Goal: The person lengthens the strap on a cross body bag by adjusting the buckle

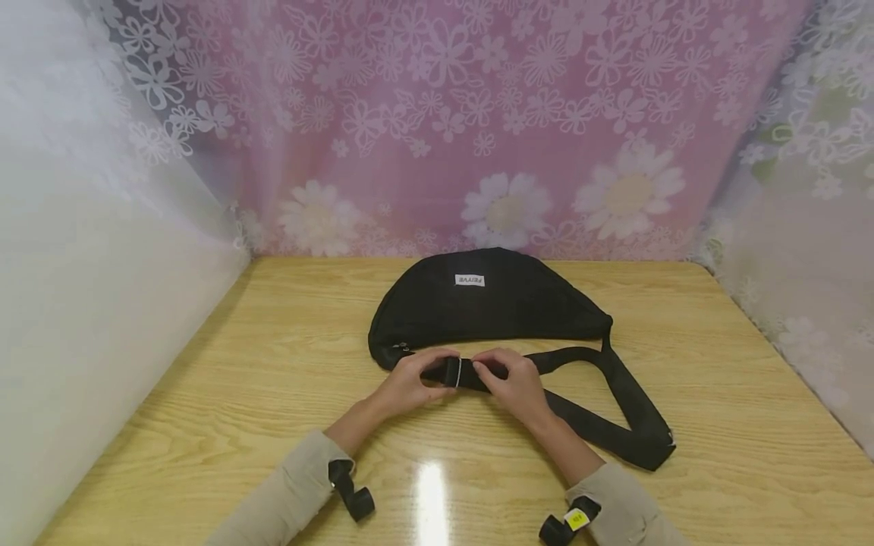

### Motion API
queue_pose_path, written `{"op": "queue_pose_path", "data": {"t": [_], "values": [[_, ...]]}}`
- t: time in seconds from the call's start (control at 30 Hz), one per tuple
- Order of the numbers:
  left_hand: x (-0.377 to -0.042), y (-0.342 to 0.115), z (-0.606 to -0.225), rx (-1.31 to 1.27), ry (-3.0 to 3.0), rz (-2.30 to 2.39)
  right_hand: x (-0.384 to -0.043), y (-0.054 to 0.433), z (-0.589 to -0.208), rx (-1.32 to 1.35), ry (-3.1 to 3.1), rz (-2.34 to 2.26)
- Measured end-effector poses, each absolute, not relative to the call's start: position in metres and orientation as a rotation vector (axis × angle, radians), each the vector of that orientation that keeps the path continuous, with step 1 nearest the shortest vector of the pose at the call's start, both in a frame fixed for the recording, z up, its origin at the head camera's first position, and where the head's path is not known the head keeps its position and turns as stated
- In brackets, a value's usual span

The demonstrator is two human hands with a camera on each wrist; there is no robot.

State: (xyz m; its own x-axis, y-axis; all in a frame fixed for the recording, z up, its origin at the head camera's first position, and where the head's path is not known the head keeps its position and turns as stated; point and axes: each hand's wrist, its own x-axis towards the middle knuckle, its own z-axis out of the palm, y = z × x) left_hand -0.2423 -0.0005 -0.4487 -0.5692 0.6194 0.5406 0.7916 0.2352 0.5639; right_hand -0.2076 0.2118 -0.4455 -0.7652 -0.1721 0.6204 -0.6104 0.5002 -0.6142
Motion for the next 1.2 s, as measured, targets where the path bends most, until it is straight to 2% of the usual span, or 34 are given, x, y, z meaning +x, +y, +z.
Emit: {"op": "queue_pose_path", "data": {"t": [0.2, 0.5, 0.83, 1.1, 1.2], "values": [[-0.2429, -0.0006, -0.45, -1.314, -2.27, -1.353, -0.208, 0.2139, -0.4476, 0.573, -2.286, 1.22], [-0.2423, -0.0018, -0.4513, -1.417, -2.298, -1.302, -0.2093, 0.2128, -0.4495, 0.781, -2.271, 1.246], [-0.2439, 0.0005, -0.4501, -1.285, -2.195, -1.487, -0.2098, 0.2133, -0.4462, 0.564, -2.293, 1.144], [-0.2433, 0.0003, -0.4508, -1.351, -2.257, -1.422, -0.211, 0.2134, -0.4483, 0.722, -2.266, 1.171], [-0.2433, 0.0006, -0.4505, -1.327, -2.243, -1.432, -0.2109, 0.2131, -0.4483, 0.697, -2.249, 1.16]]}}
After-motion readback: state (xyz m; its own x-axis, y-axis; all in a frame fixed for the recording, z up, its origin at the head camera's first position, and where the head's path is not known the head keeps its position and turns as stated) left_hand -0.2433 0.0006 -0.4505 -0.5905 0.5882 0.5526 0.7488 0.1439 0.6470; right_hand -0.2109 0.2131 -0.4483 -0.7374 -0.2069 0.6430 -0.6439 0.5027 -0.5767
